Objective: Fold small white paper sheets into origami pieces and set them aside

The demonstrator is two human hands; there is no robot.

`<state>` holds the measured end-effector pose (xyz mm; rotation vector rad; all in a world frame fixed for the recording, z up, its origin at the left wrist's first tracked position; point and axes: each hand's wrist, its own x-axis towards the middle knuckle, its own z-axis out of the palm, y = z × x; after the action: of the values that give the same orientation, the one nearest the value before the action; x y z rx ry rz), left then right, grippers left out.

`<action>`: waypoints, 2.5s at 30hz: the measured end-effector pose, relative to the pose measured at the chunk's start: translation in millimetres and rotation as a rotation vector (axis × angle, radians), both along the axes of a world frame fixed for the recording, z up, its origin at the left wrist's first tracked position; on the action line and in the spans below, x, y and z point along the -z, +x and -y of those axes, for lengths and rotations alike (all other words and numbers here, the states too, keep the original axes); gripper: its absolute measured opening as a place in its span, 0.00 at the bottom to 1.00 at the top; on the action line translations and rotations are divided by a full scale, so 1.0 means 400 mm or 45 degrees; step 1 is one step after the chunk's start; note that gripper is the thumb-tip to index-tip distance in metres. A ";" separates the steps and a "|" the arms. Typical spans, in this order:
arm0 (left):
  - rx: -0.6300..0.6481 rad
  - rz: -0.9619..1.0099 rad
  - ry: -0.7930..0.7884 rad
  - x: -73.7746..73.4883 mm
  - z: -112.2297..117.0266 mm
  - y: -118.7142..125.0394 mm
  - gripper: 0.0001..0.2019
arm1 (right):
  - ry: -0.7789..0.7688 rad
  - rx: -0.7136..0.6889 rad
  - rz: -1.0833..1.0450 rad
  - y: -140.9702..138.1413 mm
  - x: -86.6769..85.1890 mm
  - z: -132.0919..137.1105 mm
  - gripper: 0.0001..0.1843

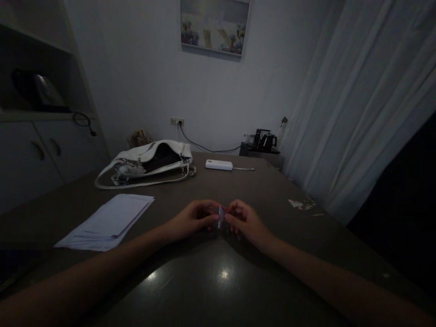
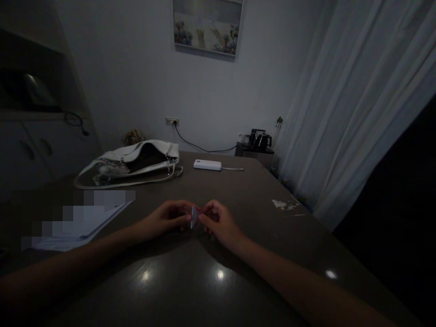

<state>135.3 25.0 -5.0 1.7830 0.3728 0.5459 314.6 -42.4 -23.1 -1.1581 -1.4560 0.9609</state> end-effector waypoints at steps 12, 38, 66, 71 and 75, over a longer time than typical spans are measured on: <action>0.003 -0.056 0.105 0.005 -0.002 0.003 0.15 | -0.016 -0.050 0.074 -0.010 -0.012 0.011 0.17; -0.013 -0.012 0.049 0.005 -0.005 -0.005 0.15 | 0.032 -0.053 -0.001 -0.010 -0.008 0.015 0.12; -0.081 -0.021 -0.182 0.006 -0.004 0.005 0.10 | 0.083 -0.036 0.094 -0.010 -0.022 0.017 0.05; -0.107 0.046 -0.164 0.020 -0.013 0.008 0.14 | 0.096 -0.049 0.074 -0.011 -0.020 0.021 0.02; -0.120 0.101 -0.130 0.025 -0.021 0.008 0.16 | 0.064 -0.021 0.082 -0.013 -0.015 0.023 0.09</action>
<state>138.6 33.4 -14.9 1.6468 0.4240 0.6512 309.6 -51.7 -17.0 -1.1512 -1.5344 0.9002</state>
